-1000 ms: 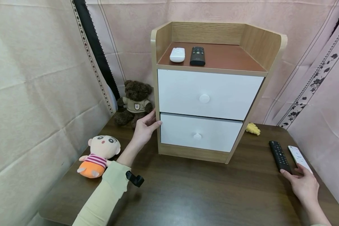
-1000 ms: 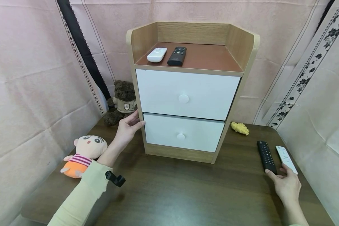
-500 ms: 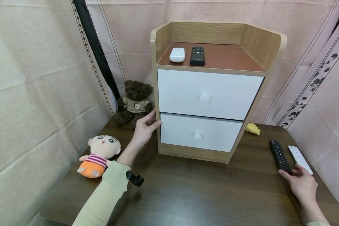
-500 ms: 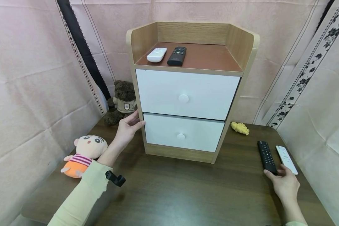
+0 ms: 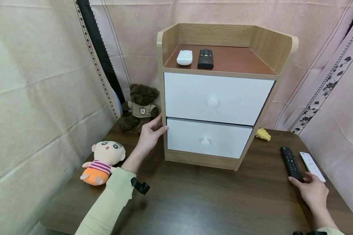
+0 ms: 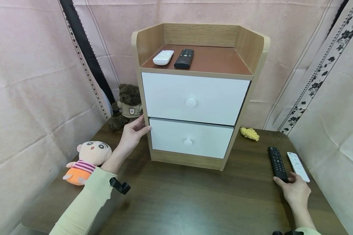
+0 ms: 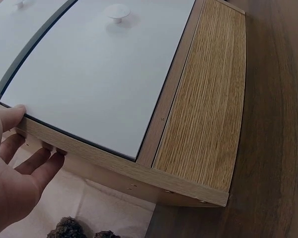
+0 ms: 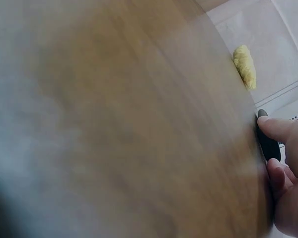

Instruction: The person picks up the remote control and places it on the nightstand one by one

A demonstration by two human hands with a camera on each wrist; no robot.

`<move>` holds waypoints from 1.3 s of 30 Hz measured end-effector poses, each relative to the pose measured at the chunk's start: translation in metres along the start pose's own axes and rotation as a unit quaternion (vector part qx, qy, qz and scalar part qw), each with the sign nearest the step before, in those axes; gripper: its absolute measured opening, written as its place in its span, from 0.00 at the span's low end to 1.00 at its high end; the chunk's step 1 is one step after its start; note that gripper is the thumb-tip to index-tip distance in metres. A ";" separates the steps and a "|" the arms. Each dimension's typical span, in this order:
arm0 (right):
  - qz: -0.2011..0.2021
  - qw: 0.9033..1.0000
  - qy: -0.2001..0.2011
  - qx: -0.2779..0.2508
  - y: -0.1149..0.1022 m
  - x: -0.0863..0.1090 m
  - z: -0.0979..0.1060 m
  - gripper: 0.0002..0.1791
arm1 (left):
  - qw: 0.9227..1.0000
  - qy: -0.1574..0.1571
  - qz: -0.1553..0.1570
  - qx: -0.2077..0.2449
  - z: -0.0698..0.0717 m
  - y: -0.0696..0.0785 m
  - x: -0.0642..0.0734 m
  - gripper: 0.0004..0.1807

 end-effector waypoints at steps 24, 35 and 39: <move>-0.038 0.999 -0.014 0.018 0.002 -0.003 0.000 0.36 | 1.000 0.000 -0.005 -0.003 0.001 0.001 -0.001 0.33; -0.057 0.998 -0.007 0.011 0.002 -0.004 0.003 0.36 | 1.000 0.002 -0.003 -0.001 0.000 0.001 0.000 0.33; -0.063 0.998 -0.008 0.011 0.001 -0.004 0.004 0.36 | 1.000 0.002 -0.004 -0.001 0.000 0.001 0.000 0.33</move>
Point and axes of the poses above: each hand's wrist, its own x-axis away from the middle knuckle, its own z-axis out of the back of the hand, y = z × x, the point moved 4 cm from there along -x, towards the middle knuckle, and after that the axes turned 5 degrees about -z, right-handed, at the moved point
